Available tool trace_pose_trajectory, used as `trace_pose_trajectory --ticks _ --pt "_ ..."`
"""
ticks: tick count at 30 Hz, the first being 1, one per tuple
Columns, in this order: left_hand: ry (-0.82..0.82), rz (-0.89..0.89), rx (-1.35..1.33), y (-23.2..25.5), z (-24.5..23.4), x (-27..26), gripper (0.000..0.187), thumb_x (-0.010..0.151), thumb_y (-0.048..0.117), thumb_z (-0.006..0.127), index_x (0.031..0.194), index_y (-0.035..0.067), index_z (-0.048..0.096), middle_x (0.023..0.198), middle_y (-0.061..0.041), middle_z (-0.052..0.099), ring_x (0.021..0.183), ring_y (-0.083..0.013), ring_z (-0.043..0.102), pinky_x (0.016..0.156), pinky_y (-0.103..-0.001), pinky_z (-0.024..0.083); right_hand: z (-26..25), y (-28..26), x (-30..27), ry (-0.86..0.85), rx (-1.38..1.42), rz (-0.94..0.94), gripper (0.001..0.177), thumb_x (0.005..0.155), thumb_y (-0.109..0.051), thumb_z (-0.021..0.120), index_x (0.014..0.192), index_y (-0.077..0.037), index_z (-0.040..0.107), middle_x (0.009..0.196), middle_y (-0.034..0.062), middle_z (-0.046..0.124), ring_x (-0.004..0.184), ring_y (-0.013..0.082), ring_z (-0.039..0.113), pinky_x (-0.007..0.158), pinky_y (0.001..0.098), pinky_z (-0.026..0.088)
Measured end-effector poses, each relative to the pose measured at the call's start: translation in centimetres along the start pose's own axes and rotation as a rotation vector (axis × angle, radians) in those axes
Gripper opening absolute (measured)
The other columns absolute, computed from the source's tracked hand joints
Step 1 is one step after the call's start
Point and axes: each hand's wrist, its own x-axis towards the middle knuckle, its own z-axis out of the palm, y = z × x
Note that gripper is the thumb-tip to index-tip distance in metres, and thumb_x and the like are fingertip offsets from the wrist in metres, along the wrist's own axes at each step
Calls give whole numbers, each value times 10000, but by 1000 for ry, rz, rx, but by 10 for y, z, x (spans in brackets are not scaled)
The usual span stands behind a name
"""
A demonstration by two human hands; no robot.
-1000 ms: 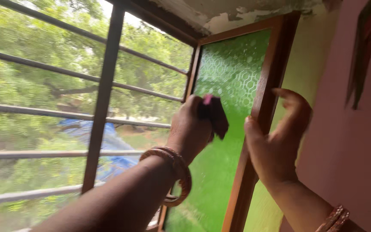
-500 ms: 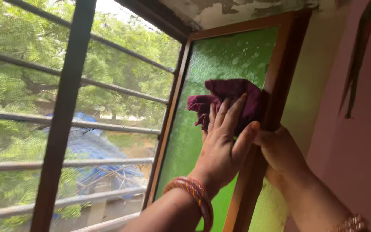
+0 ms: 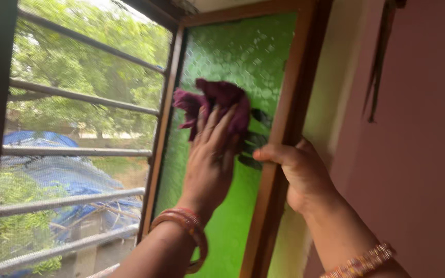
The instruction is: The person cleans a green patterned glass window panel and its frame with a cloth.
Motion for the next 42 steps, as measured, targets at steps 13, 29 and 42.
trace_pose_trajectory --ticks 13,29,42 --pt "-212 0 120 26 -17 -75 555 990 156 532 1538 115 451 1629 -209 355 1541 -454 209 1220 -505 218 2 0 1 -51 63 29 130 667 -60 769 776 -85 701 734 -5 680 717 134 633 736 316 529" --pt "-57 -194 144 -28 4 -3 561 1064 292 461 1606 199 351 1684 -134 292 1597 -378 152 1267 -545 94 -1 1 3 -20 55 63 149 659 -69 774 762 -129 685 732 -13 662 723 132 617 741 311 518" --pt "144 -313 136 -30 6 -94 550 1095 317 395 1593 92 335 1679 -233 291 1581 -420 204 1292 -503 133 0 2 2 -26 41 58 133 648 -108 785 750 -110 699 729 -9 673 734 130 617 770 327 511"
